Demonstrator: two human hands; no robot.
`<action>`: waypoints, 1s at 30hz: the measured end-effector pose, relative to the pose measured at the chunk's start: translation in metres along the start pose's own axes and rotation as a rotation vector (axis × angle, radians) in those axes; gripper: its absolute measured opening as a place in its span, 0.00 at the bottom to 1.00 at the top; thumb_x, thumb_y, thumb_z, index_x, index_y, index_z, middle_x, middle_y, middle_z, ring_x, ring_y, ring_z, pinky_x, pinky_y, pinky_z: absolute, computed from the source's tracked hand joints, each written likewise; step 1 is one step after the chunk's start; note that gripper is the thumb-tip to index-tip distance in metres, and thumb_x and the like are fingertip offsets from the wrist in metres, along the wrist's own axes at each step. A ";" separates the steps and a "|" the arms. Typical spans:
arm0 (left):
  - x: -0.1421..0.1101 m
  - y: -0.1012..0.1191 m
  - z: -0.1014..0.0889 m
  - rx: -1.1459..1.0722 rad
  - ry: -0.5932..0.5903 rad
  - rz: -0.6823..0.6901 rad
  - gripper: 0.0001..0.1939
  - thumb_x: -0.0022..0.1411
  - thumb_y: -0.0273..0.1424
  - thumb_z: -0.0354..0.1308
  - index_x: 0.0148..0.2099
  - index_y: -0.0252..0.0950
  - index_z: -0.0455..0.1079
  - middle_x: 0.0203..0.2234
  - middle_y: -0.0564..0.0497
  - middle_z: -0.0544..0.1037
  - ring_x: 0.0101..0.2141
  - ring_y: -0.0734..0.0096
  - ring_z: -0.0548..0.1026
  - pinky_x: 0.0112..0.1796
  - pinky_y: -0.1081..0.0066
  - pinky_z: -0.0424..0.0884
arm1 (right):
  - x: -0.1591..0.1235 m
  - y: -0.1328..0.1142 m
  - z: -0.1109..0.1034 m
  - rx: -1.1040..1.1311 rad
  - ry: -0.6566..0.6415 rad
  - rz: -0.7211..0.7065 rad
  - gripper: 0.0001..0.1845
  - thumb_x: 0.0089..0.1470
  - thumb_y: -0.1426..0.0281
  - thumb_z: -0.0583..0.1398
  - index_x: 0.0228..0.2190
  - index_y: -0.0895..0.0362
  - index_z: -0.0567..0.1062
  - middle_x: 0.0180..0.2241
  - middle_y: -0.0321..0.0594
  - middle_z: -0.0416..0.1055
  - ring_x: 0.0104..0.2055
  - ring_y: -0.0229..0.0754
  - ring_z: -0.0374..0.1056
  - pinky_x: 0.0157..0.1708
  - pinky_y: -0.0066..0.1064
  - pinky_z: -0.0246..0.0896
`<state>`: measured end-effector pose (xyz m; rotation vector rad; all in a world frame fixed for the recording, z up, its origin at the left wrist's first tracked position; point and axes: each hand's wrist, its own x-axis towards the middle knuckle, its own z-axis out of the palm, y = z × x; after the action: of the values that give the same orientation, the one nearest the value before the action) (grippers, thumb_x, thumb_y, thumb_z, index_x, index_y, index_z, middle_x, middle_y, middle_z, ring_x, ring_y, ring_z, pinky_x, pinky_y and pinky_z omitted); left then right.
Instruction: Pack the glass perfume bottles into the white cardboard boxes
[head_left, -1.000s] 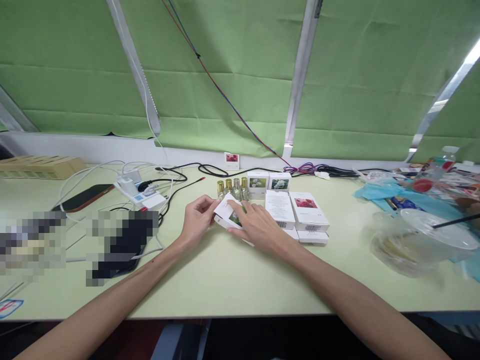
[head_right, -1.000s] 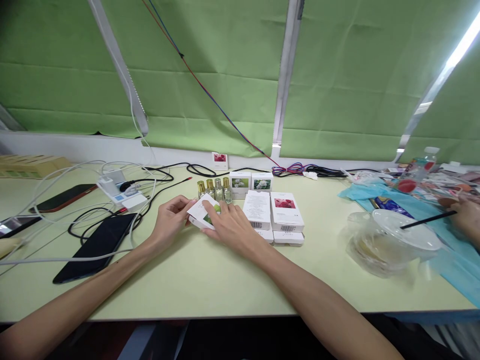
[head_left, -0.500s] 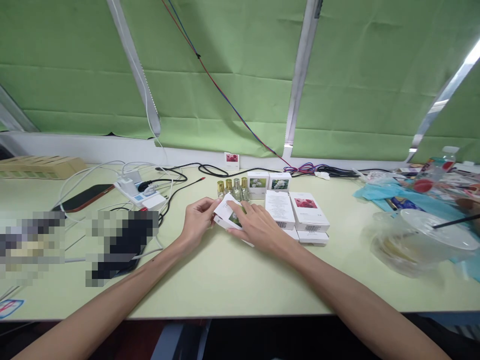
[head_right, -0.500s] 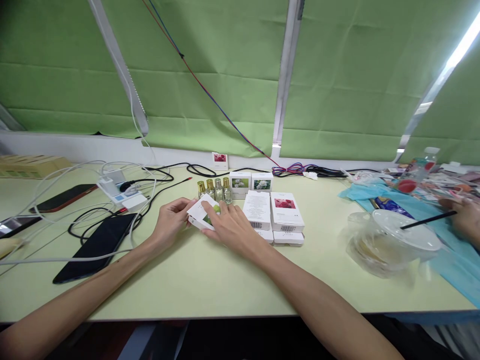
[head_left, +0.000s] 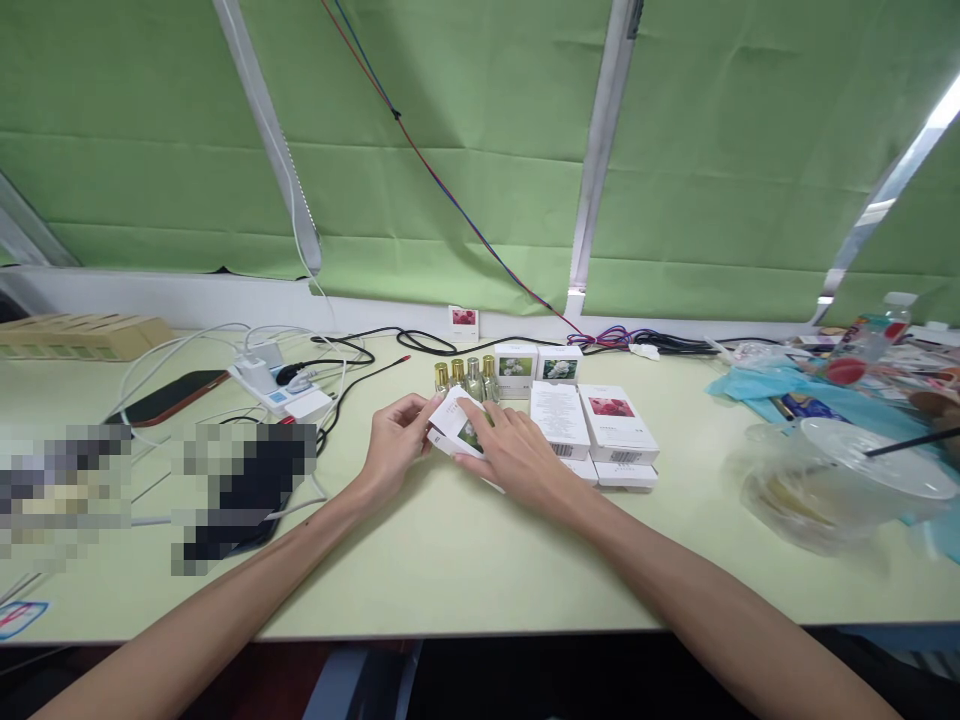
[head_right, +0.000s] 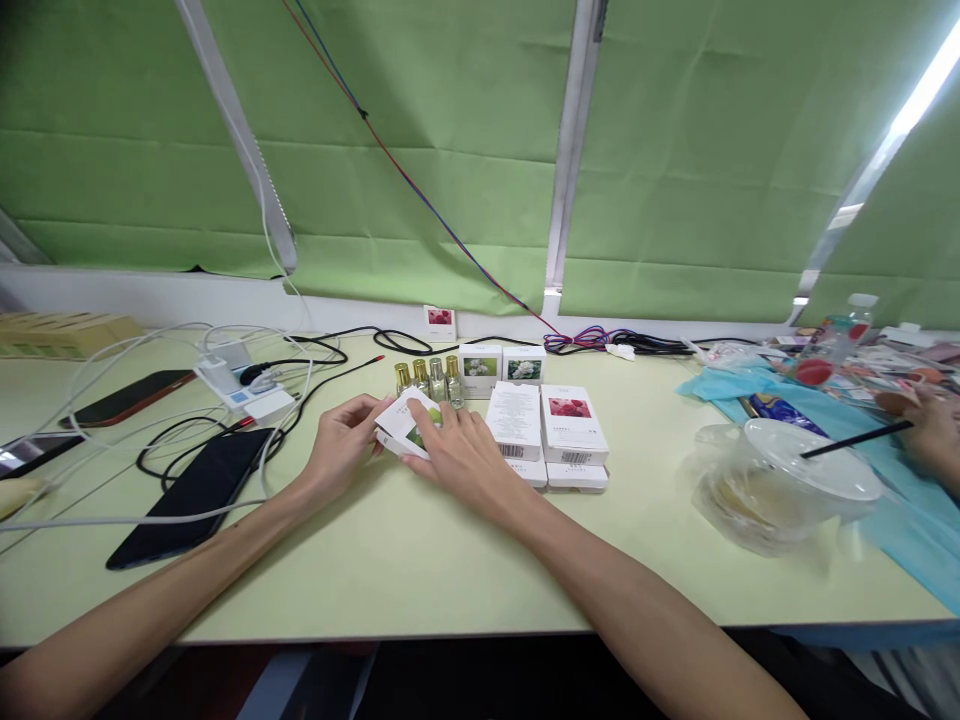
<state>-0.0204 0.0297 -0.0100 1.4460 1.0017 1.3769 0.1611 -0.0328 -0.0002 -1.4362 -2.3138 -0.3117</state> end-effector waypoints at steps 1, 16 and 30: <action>0.000 0.000 0.000 0.006 0.000 0.008 0.21 0.54 0.48 0.70 0.26 0.35 0.73 0.16 0.54 0.70 0.17 0.78 0.63 0.16 0.77 0.59 | 0.000 0.000 0.000 0.001 0.000 0.006 0.34 0.67 0.55 0.57 0.67 0.57 0.56 0.55 0.56 0.71 0.51 0.56 0.73 0.48 0.47 0.71; -0.002 0.006 0.002 0.087 -0.025 0.075 0.21 0.56 0.48 0.67 0.27 0.34 0.73 0.15 0.56 0.68 0.15 0.79 0.63 0.17 0.76 0.59 | 0.001 -0.001 -0.001 0.021 0.009 0.055 0.34 0.67 0.56 0.57 0.67 0.57 0.56 0.55 0.56 0.71 0.50 0.57 0.73 0.48 0.46 0.71; -0.001 0.004 -0.001 0.079 -0.043 0.095 0.20 0.58 0.47 0.67 0.28 0.34 0.73 0.15 0.56 0.68 0.15 0.79 0.63 0.17 0.76 0.58 | 0.000 0.002 0.002 0.014 0.034 -0.006 0.33 0.68 0.56 0.56 0.66 0.57 0.57 0.53 0.55 0.71 0.48 0.56 0.73 0.45 0.46 0.72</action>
<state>-0.0219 0.0274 -0.0068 1.5931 0.9802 1.3811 0.1628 -0.0308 -0.0025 -1.4062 -2.2892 -0.3183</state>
